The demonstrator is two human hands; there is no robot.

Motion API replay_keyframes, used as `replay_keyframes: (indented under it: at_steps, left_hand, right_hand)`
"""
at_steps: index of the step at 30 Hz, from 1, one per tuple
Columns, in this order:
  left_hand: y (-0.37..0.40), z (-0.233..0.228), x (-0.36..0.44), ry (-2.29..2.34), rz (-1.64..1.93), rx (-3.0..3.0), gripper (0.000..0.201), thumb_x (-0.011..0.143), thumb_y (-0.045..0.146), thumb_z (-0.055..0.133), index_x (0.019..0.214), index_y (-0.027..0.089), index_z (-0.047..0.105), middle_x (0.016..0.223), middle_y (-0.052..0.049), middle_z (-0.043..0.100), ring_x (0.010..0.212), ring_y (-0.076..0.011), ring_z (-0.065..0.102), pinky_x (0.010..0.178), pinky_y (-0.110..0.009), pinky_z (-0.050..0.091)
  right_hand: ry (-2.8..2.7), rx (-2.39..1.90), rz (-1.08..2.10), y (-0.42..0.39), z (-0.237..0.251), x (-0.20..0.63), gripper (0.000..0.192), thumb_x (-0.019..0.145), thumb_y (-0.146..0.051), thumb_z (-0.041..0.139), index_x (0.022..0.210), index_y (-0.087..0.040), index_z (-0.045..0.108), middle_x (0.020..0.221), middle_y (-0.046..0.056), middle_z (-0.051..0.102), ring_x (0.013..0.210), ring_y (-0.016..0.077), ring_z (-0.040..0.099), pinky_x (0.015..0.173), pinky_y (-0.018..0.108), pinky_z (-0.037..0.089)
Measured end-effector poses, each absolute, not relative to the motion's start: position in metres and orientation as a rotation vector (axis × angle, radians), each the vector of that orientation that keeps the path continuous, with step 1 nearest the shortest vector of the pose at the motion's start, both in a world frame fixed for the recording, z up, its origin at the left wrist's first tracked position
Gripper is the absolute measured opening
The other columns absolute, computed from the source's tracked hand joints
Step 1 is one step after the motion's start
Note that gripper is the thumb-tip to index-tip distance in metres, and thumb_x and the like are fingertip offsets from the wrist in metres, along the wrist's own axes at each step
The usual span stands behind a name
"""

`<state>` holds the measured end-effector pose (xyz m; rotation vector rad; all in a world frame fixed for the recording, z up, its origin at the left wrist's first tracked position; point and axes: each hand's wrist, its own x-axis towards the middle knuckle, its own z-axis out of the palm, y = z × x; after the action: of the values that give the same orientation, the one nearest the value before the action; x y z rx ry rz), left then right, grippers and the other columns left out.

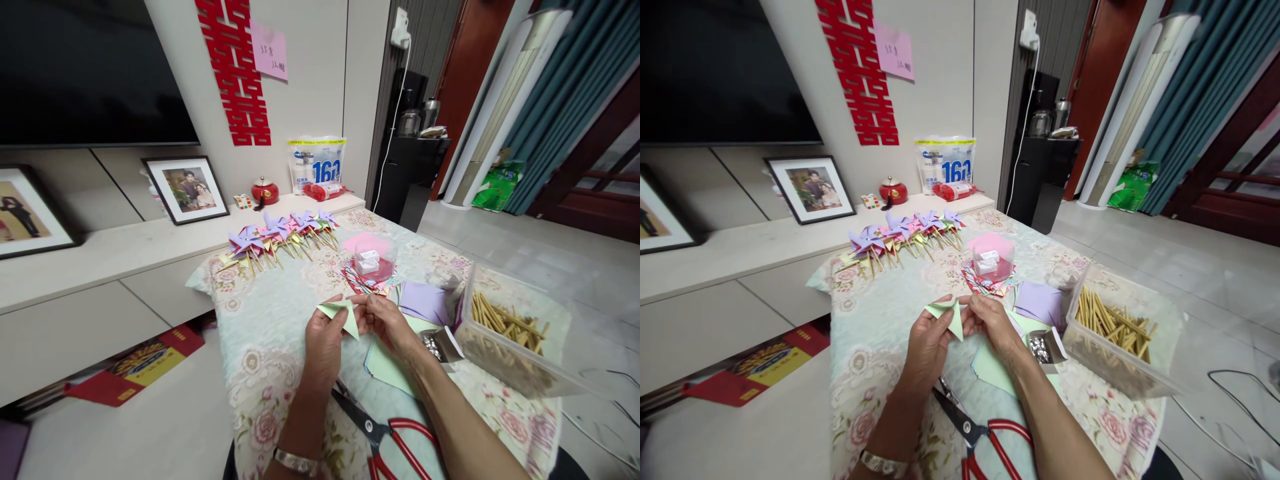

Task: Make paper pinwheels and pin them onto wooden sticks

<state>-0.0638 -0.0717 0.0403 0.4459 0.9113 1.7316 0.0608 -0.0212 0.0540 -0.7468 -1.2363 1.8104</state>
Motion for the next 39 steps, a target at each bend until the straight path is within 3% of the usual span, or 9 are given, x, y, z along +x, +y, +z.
replay_keyframes:
  at_steps: [5, 10, 13, 16, 19, 22, 25, 30, 39]
  left_hand:
    - [-0.069, 0.034, -0.065, 0.974, 1.761, 0.414, 0.054, 0.059, 0.029, 0.086, 0.107, 0.015, 0.064, 0.082, -0.003, 0.072, 0.065, -0.0152, 0.065, 0.061, -0.027, 0.048]
    - [-0.067, 0.027, -0.063, 1.126, 1.748, 0.519, 0.046, 0.059, 0.024, 0.083, 0.100, 0.015, 0.064, 0.075, -0.002, 0.072, 0.064, -0.0169, 0.067, 0.056, -0.025, 0.047]
    - [-0.068, 0.027, -0.062, 1.164, 1.726, 0.545, 0.042, 0.061, 0.023, 0.080, 0.099, 0.015, 0.064, 0.074, -0.002, 0.072, 0.062, -0.0162, 0.066, 0.054, -0.024, 0.047]
    - [-0.068, 0.027, -0.061, 1.191, 1.735, 0.576, 0.036, 0.063, 0.027, 0.080, 0.094, 0.016, 0.065, 0.071, -0.001, 0.071, 0.057, -0.0144, 0.063, 0.051, -0.023, 0.045]
    - [-0.069, 0.026, -0.060, 1.198, 1.702, 0.630, 0.029, 0.063, 0.028, 0.082, 0.083, 0.016, 0.066, 0.065, 0.000, 0.069, 0.054, -0.0132, 0.060, 0.052, -0.023, 0.045]
    - [-0.070, 0.028, -0.057, 1.105, 1.682, 0.649, 0.033, 0.062, 0.027, 0.084, 0.087, 0.015, 0.068, 0.073, -0.002, 0.073, 0.063, -0.0152, 0.064, 0.062, -0.025, 0.049]
    - [-0.073, 0.033, -0.057, 0.956, 1.648, 0.679, 0.038, 0.071, 0.035, 0.080, 0.100, 0.015, 0.069, 0.085, -0.006, 0.075, 0.070, -0.0167, 0.066, 0.062, -0.026, 0.048]
    - [-0.077, 0.042, -0.059, 0.796, 1.612, 0.581, 0.037, 0.079, 0.050, 0.072, 0.095, 0.016, 0.068, 0.084, -0.009, 0.073, 0.079, -0.0227, 0.069, 0.065, -0.030, 0.051]
    - [-0.076, 0.040, -0.058, 0.695, 1.641, 0.499, 0.039, 0.078, 0.045, 0.077, 0.099, 0.014, 0.069, 0.090, -0.010, 0.075, 0.085, -0.0231, 0.070, 0.077, -0.034, 0.054]
  right_hand:
    - [-1.369, -0.780, 1.766, -0.022, 0.055, 0.062, 0.052, 0.073, -0.054, 0.080, 0.108, -0.016, 0.073, 0.083, 0.003, 0.069, 0.062, 0.0132, 0.061, 0.060, 0.026, 0.045]
    - [-1.482, -0.933, 1.621, -0.022, 0.056, 0.060, 0.056, 0.063, -0.034, 0.088, 0.113, -0.016, 0.070, 0.067, -0.005, 0.060, 0.058, 0.0112, 0.051, 0.058, 0.025, 0.038]
    - [-1.523, -0.939, 1.603, -0.021, 0.056, 0.061, 0.055, 0.061, -0.031, 0.087, 0.112, -0.016, 0.071, 0.071, -0.004, 0.063, 0.063, 0.0122, 0.054, 0.062, 0.025, 0.039]
    - [-1.548, -0.946, 1.563, -0.019, 0.054, 0.061, 0.047, 0.065, -0.032, 0.084, 0.107, -0.017, 0.073, 0.067, -0.004, 0.062, 0.060, 0.0124, 0.052, 0.060, 0.026, 0.039]
    - [-1.493, -0.946, 1.477, -0.018, 0.051, 0.059, 0.026, 0.070, -0.038, 0.079, 0.083, -0.016, 0.074, 0.059, -0.005, 0.058, 0.055, 0.0113, 0.048, 0.056, 0.025, 0.036]
    - [-1.334, -0.959, 1.496, -0.016, 0.049, 0.057, 0.029, 0.068, -0.042, 0.081, 0.065, -0.017, 0.067, 0.052, -0.005, 0.056, 0.050, 0.0103, 0.047, 0.052, 0.024, 0.035]
    - [-1.189, -0.956, 1.558, -0.014, 0.048, 0.057, 0.031, 0.064, -0.042, 0.085, 0.065, -0.017, 0.066, 0.052, -0.004, 0.058, 0.048, 0.0093, 0.048, 0.050, 0.023, 0.037]
    - [-1.068, -0.945, 1.655, -0.015, 0.049, 0.058, 0.035, 0.063, -0.042, 0.087, 0.067, -0.016, 0.065, 0.053, -0.003, 0.060, 0.047, 0.0080, 0.050, 0.048, 0.020, 0.040]
    - [-0.900, -0.858, 1.816, -0.017, 0.053, 0.057, 0.035, 0.059, -0.037, 0.092, 0.068, -0.016, 0.065, 0.055, -0.005, 0.061, 0.045, 0.0058, 0.051, 0.045, 0.016, 0.044]
